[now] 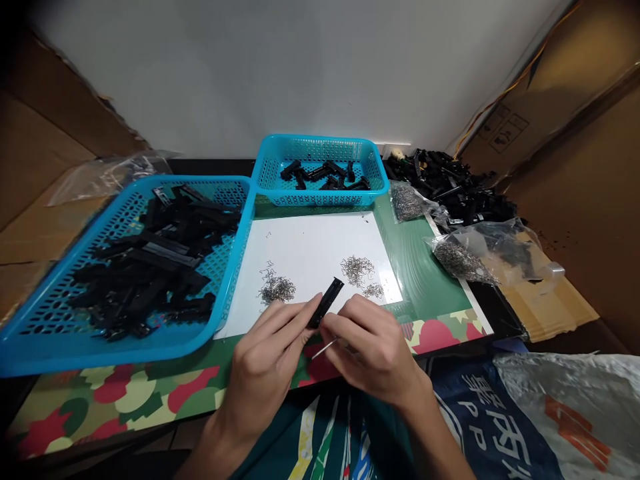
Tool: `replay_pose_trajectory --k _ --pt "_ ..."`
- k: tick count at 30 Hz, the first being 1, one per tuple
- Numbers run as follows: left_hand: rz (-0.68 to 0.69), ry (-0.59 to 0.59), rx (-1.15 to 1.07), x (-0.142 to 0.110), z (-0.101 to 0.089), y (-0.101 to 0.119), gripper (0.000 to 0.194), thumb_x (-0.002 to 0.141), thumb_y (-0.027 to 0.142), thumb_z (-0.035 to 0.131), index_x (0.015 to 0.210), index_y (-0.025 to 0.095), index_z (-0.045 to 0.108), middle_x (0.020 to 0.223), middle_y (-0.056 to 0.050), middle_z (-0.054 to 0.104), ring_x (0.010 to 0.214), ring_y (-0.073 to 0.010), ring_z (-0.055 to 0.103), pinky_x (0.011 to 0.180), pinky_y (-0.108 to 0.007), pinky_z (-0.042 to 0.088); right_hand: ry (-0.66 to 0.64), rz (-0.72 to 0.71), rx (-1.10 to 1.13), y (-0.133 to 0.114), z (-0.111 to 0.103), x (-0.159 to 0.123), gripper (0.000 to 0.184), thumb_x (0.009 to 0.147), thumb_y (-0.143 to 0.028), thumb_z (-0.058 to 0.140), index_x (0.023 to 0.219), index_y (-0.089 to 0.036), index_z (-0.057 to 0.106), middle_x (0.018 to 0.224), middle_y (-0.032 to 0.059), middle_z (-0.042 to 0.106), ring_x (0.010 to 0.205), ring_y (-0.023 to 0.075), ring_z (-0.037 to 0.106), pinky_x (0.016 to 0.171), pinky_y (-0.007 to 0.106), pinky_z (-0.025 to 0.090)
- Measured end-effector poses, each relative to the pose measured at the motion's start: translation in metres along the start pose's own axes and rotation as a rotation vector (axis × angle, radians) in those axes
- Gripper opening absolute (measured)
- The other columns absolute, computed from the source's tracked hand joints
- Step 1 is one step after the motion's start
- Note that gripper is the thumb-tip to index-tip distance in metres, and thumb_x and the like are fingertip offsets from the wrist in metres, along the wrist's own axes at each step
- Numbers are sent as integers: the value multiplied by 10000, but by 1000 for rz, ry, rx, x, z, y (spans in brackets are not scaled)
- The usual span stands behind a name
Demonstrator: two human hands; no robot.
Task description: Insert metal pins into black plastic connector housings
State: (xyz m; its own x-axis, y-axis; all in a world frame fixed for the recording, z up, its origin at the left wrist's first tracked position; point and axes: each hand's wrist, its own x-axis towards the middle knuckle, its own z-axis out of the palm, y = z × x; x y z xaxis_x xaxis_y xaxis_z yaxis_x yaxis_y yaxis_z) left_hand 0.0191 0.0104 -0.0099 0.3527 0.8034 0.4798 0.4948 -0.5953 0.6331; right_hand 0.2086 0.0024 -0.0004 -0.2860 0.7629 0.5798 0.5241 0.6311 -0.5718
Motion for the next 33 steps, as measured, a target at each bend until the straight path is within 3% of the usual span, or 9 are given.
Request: replay_pose_trajectory --k 6,13,33 --pt "118 168 -83 2 0 3 553 933 -118 637 1439 105 645 1080 -104 759 940 -195 658 776 -336 592 178 -9 102 -7 7 -4 335 911 15 688 1174 -182 752 813 53 693 663 166 553 562 322 450" --pt "154 194 -116 0 -2 4 534 889 -175 642 1383 28 666 1119 -153 768 1011 -215 685 806 -364 612 162 -58 117 -10 7 -2 366 880 62 699 1187 -132 746 823 77 691 681 174 549 571 337 429" --pt "150 241 -39 0 -2 5 505 897 -167 638 1350 52 684 1115 -138 787 981 -211 700 777 -364 610 84 -74 83 -14 6 -5 407 891 99 655 1250 -82 719 835 95 668 715 176 516 588 333 424"
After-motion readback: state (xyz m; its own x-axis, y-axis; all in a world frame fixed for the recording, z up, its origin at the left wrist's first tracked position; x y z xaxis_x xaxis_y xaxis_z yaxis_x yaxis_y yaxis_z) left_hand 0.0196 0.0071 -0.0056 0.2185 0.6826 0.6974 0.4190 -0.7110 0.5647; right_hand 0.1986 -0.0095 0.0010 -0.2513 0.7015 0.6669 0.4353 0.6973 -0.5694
